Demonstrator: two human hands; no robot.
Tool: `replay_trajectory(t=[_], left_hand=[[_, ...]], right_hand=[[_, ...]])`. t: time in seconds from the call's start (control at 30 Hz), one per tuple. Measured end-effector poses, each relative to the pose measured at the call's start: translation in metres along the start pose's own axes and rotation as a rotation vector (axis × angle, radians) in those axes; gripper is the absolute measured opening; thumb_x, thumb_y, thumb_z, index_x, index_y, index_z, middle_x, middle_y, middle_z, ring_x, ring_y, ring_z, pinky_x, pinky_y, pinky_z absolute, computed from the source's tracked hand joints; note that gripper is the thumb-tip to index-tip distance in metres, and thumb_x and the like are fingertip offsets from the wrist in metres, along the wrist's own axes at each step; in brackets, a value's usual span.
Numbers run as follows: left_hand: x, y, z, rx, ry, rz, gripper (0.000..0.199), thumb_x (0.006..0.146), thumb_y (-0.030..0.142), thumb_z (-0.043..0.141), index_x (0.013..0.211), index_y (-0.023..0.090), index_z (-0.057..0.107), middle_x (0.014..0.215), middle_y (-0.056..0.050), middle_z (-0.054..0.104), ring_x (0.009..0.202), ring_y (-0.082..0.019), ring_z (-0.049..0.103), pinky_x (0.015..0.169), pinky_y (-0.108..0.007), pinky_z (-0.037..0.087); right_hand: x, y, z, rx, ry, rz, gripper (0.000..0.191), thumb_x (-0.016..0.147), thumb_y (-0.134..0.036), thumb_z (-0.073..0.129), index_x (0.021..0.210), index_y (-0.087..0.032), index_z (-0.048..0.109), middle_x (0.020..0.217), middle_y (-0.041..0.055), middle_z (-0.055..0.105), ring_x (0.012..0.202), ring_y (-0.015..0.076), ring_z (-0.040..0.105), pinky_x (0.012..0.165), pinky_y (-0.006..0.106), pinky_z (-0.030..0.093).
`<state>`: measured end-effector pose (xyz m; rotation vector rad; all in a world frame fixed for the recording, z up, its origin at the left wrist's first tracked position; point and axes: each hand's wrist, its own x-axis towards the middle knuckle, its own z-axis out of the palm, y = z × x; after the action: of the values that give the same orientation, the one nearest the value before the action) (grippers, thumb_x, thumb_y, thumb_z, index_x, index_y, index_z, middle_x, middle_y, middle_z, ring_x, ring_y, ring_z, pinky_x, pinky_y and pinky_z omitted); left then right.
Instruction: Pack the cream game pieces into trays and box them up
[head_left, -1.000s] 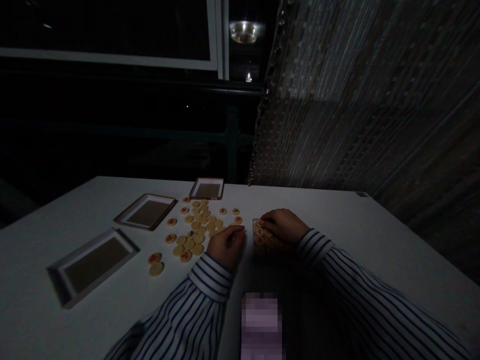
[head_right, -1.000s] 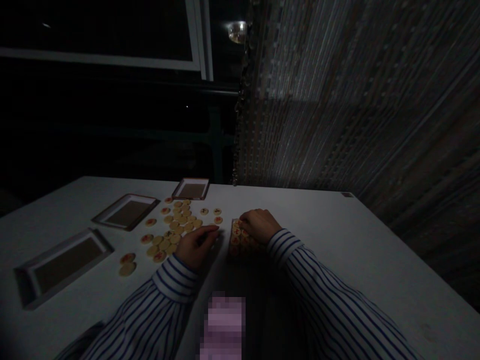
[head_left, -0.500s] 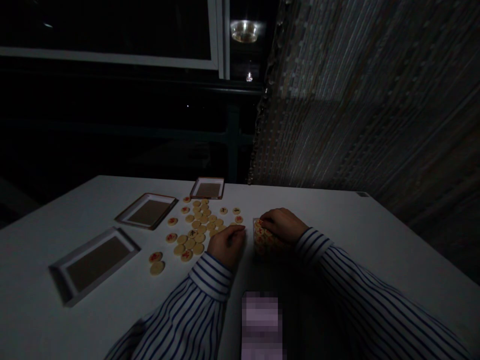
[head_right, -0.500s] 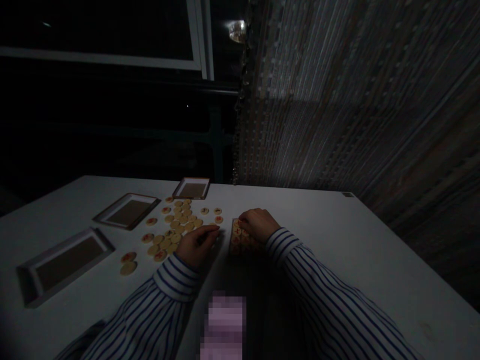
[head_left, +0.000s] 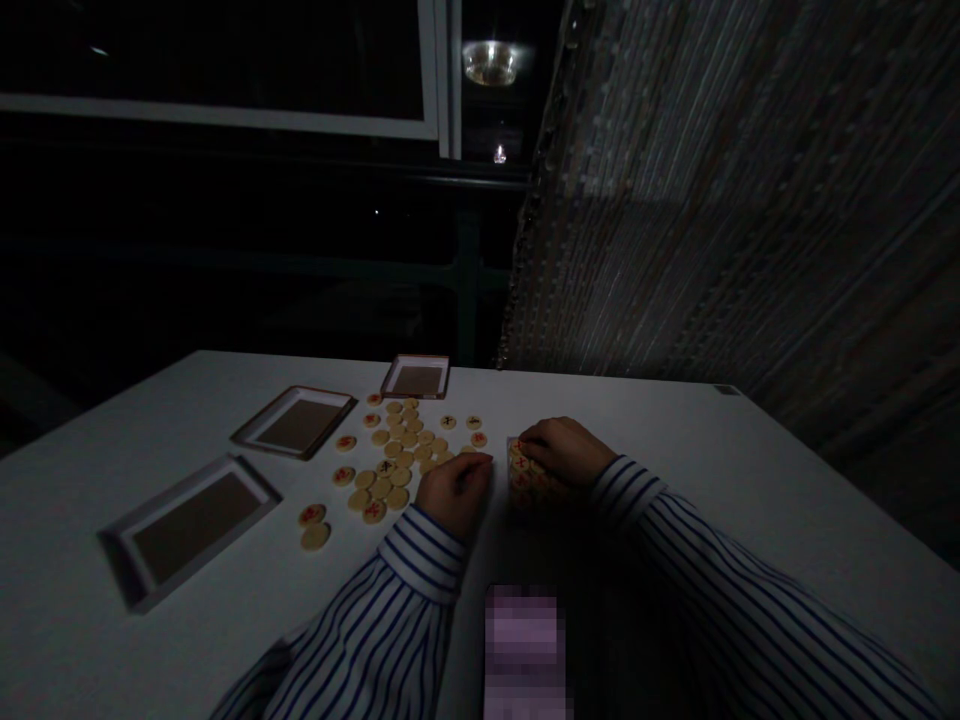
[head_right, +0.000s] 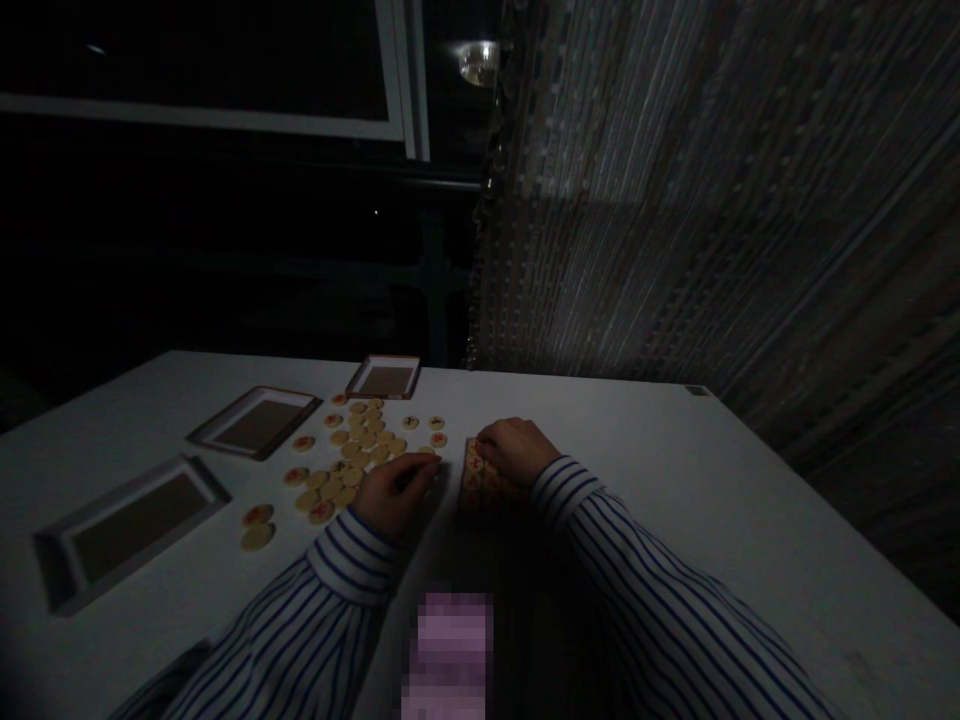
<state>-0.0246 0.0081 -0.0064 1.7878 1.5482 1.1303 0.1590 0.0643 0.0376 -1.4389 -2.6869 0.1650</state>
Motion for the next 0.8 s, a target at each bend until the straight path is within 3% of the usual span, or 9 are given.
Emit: replay_trajectory(t=[0.37,0.67,0.8], left_hand=[[0.000,0.000,0.000,0.003,0.008,0.026,0.026,0.073,0.032,0.047,0.084,0.017,0.064,0.075,-0.004,0.067,0.067,-0.014,0.059,0.062,-0.026,0.047],[-0.001,0.002,-0.001,0.011,0.016,0.022,0.025,0.073,0.032,0.047,0.082,0.017,0.065,0.076,-0.004,0.067,0.071,-0.015,0.060,0.066,-0.027,0.047],[-0.001,0.001,-0.001,-0.006,-0.002,0.005,0.026,0.073,0.033,0.047,0.083,0.017,0.065,0.078,-0.004,0.067,0.073,-0.016,0.061,0.067,-0.027,0.047]], right_hand=[[-0.001,-0.006,-0.007,-0.007,-0.048,0.028,0.029,0.081,-0.031,0.039,0.095,-0.021,0.063,0.094,0.0054,0.064,0.090,0.0174,0.055,0.077,0.023,0.035],[-0.002,-0.002,-0.009,0.003,-0.010,0.017,0.031,0.081,-0.033,0.039,0.096,-0.019,0.062,0.095,0.0061,0.064,0.089,0.0166,0.056,0.078,0.023,0.036],[-0.008,-0.003,-0.019,0.031,0.069,0.029,0.032,0.081,-0.032,0.039,0.096,-0.017,0.062,0.096,0.0065,0.063,0.089,0.0170,0.056,0.079,0.024,0.037]])
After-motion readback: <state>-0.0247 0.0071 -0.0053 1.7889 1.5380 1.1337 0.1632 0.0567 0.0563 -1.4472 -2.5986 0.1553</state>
